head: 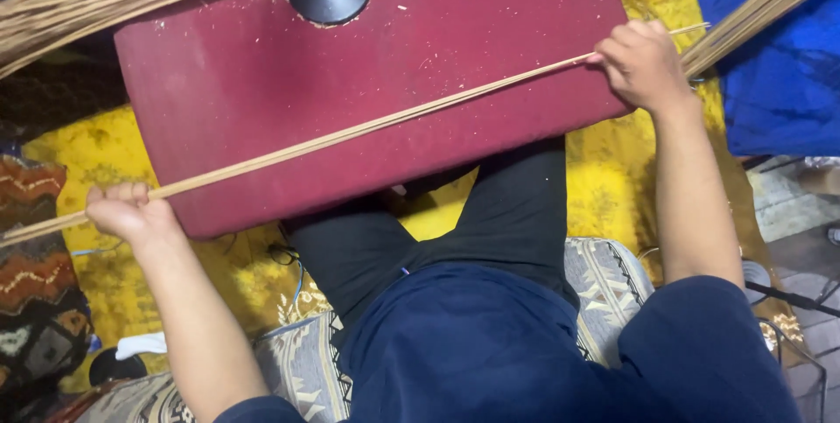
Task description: Shaping and weaving rattan sticks to create a structured furniture component.
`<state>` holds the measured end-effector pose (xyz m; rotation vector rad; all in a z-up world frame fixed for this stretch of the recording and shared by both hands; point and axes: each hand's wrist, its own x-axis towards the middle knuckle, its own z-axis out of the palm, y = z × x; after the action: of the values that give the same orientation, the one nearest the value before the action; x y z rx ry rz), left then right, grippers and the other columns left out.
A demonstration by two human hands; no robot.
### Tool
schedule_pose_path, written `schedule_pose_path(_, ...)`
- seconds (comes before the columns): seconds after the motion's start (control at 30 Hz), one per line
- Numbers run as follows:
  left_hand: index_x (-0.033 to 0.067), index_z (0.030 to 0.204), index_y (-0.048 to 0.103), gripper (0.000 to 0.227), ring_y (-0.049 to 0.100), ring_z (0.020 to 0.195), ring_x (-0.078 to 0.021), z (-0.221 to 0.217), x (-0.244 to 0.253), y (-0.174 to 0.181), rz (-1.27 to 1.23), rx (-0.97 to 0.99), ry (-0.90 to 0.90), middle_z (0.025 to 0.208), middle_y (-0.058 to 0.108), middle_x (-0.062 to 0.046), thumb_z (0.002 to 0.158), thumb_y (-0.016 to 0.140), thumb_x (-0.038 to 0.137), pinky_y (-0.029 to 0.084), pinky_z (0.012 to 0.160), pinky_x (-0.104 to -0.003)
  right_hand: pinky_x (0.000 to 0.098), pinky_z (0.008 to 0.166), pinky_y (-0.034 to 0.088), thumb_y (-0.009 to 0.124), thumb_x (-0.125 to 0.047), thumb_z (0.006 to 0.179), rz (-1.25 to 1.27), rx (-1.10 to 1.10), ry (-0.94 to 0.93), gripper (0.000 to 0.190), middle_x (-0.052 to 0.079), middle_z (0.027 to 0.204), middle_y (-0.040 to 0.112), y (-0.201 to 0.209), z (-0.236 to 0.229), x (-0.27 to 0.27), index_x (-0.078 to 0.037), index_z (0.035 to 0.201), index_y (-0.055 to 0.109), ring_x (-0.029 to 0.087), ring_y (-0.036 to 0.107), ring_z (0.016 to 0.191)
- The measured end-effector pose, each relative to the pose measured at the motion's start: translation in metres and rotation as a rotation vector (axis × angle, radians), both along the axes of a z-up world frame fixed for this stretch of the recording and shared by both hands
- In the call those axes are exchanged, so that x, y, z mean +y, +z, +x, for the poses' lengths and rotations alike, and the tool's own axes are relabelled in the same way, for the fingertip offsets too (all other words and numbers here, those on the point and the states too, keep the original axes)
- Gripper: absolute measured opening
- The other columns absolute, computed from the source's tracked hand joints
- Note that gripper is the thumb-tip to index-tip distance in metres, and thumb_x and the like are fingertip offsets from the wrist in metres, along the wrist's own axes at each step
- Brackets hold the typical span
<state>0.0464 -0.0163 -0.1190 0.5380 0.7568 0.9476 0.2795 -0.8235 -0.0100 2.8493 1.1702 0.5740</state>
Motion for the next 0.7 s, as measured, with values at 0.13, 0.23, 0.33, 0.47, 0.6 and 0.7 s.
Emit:
schedule_pose_path(0.13,0.0137,0.07,0.038,0.039,0.023,0.045,-0.0122,0.0,0.004,-0.009,-0.026,-0.083,-0.077,0.052,0.028,0.003,0.109,0.039,0.012,0.027,0.045,-0.028,0.0329,0.096,0.038,0.077,-0.003,0.101,0.153,0.029,-0.012,0.011,0.006,0.099,0.064,0.005,-0.006,-0.001,-0.004,0.111,0.077,0.022,0.057,0.095)
schedule_pose_path(0.23,0.0141,0.072,0.042,0.038,0.028,0.049,-0.0106,0.0,-0.016,0.013,0.007,-0.041,-0.116,0.056,0.035,0.003,0.109,0.042,0.009,0.029,0.05,-0.026,0.0347,0.094,0.039,0.074,0.003,0.102,0.187,0.032,-0.013,0.017,0.007,0.097,0.063,0.004,-0.007,-0.004,-0.003,0.117,0.077,0.024,0.057,0.093)
schedule_pose_path(0.33,0.0111,0.082,0.044,0.027,0.039,0.057,-0.0137,0.001,-0.042,0.038,0.09,0.037,-0.079,0.062,0.041,0.001,0.109,0.046,0.007,0.039,0.058,-0.028,0.0374,0.097,0.042,0.069,0.009,0.092,0.229,0.06,-0.01,0.031,0.01,0.105,0.067,0.002,-0.005,-0.012,0.0,0.12,0.075,0.029,0.059,0.099)
schedule_pose_path(0.47,0.0045,0.097,0.044,0.011,0.053,0.062,-0.0144,0.0,-0.057,0.057,0.092,0.054,0.023,0.072,0.051,-0.004,0.106,0.05,0.001,0.046,0.059,-0.028,0.0388,0.102,0.04,0.067,0.008,0.094,0.193,0.072,-0.043,0.034,0.007,0.103,0.065,-0.018,0.001,-0.031,-0.004,0.124,0.079,0.024,0.057,0.101)
schedule_pose_path(0.6,0.0082,0.126,0.014,0.044,0.06,0.077,-0.0175,0.004,-0.077,0.08,0.136,0.16,0.04,0.089,0.058,-0.009,0.1,0.049,-0.002,0.054,0.07,-0.029,0.0416,0.11,0.039,0.07,0.008,0.092,0.231,0.035,-0.021,0.029,0.008,0.105,0.066,-0.001,-0.006,-0.025,-0.003,0.117,0.077,0.027,0.06,0.101)
schedule_pose_path(0.7,0.0148,0.157,-0.011,0.085,0.061,0.091,-0.0146,0.001,-0.082,0.077,0.242,0.287,0.061,0.109,0.054,-0.008,0.1,0.051,0.0,0.056,0.084,-0.028,0.0459,0.119,0.038,0.072,0.007,0.09,0.22,0.006,-0.043,0.028,0.009,0.109,0.068,0.005,-0.008,-0.021,-0.005,0.115,0.077,0.028,0.062,0.104)
